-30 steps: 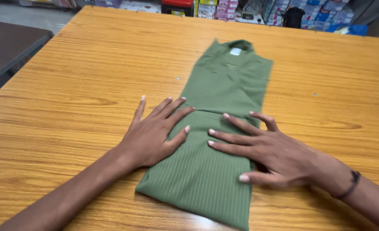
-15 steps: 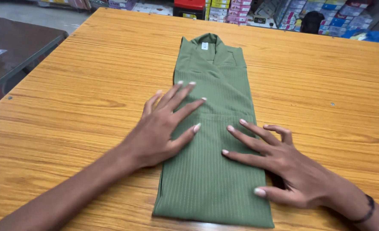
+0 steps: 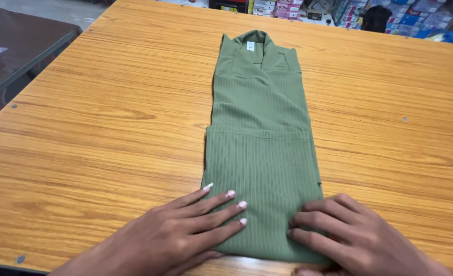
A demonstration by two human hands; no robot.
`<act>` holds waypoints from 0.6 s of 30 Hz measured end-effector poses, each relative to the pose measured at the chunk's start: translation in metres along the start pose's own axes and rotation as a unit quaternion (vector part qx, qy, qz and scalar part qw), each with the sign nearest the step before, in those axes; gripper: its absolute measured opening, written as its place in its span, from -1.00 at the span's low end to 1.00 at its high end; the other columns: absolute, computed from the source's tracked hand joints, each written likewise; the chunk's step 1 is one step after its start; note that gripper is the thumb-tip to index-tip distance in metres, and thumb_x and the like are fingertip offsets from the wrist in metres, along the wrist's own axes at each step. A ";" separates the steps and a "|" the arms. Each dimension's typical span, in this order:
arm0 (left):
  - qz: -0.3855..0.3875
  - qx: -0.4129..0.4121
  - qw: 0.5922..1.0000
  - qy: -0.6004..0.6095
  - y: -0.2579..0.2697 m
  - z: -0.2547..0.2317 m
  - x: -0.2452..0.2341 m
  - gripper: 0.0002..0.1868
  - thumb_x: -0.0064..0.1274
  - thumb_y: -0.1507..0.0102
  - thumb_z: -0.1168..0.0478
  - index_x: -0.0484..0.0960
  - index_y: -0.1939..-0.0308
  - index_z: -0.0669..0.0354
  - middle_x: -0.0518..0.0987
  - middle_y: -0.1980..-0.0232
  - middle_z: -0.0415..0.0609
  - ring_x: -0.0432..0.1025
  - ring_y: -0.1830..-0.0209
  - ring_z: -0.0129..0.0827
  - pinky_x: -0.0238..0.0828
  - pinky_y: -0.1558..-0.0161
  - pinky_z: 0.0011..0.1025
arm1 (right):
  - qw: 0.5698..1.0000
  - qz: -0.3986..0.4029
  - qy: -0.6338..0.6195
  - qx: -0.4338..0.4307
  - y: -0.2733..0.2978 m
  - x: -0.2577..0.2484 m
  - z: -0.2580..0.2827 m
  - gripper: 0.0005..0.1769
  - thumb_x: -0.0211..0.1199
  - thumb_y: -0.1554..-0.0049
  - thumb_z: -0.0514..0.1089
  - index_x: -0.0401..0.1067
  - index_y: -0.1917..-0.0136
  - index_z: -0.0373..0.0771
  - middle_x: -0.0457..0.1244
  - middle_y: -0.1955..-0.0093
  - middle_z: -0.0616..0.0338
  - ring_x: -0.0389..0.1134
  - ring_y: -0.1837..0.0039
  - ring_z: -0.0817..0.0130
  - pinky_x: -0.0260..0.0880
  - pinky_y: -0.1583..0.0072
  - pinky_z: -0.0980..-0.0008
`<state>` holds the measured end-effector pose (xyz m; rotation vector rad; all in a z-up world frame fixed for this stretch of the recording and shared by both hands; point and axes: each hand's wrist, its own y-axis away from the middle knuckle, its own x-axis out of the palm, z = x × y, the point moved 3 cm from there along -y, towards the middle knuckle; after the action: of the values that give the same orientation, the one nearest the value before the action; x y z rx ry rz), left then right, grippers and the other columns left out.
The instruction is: The recorder folds a green polo shirt on a wooden table in a retail or warehouse setting.
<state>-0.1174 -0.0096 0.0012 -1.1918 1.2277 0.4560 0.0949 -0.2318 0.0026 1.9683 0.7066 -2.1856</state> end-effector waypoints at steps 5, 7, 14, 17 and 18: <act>-0.010 0.012 0.991 -0.132 -0.008 -0.015 -0.010 -0.51 -0.10 -0.34 0.22 0.47 -0.33 0.37 0.50 -0.40 0.14 0.37 -0.43 -0.13 0.24 -0.43 -0.11 | 0.988 -0.065 0.125 0.065 0.000 -0.007 0.031 -0.51 0.31 -0.22 0.13 0.47 -0.26 -0.23 0.36 -0.27 0.10 0.39 -0.31 0.21 0.36 -0.24 0.24; -0.021 0.015 0.987 -0.161 -0.012 -0.021 -0.014 -0.52 -0.09 -0.35 0.23 0.47 -0.31 0.41 0.52 -0.37 0.17 0.40 -0.39 -0.14 0.27 -0.41 -0.14 | 0.978 -0.079 0.167 0.094 -0.002 -0.013 0.039 -0.49 0.32 -0.18 0.08 0.47 -0.28 -0.25 0.36 -0.28 0.07 0.39 -0.32 0.21 0.36 -0.24 0.22; -0.045 0.004 0.983 -0.177 -0.001 -0.043 -0.023 -0.54 -0.06 -0.33 0.23 0.48 -0.29 0.33 0.58 -0.28 0.12 0.52 -0.27 -0.15 0.44 -0.28 -0.22 | 0.956 -0.114 0.226 0.147 0.024 -0.005 0.052 -0.56 0.35 -0.05 -0.08 0.49 -0.21 -0.19 0.39 -0.20 0.24 0.41 -0.28 0.30 0.37 -0.25 0.18; -0.038 0.035 0.984 -0.172 0.014 -0.053 -0.012 -0.54 -0.04 -0.36 0.22 0.47 -0.35 0.19 0.59 -0.25 0.08 0.55 -0.18 -0.20 0.51 -0.19 -0.28 | 0.949 -0.114 0.244 0.164 0.046 0.005 0.058 -0.51 0.31 -0.04 -0.03 0.47 -0.25 -0.09 0.38 -0.19 0.26 0.40 -0.26 0.29 0.34 -0.27 0.16; -0.033 0.058 0.983 -0.171 0.020 -0.057 -0.007 -0.53 -0.04 -0.36 0.24 0.47 -0.38 0.11 0.61 -0.23 0.04 0.57 -0.13 -0.25 0.55 -0.13 -0.33 | 0.950 -0.109 0.248 0.152 0.052 0.008 0.060 -0.46 0.29 0.00 0.02 0.46 -0.26 -0.07 0.37 -0.19 0.22 0.39 -0.23 0.24 0.31 -0.25 0.09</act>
<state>-0.1625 -0.0494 0.0053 -1.0034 0.9044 0.5084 0.0596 -0.3004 -0.0159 2.7771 0.7048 -2.0161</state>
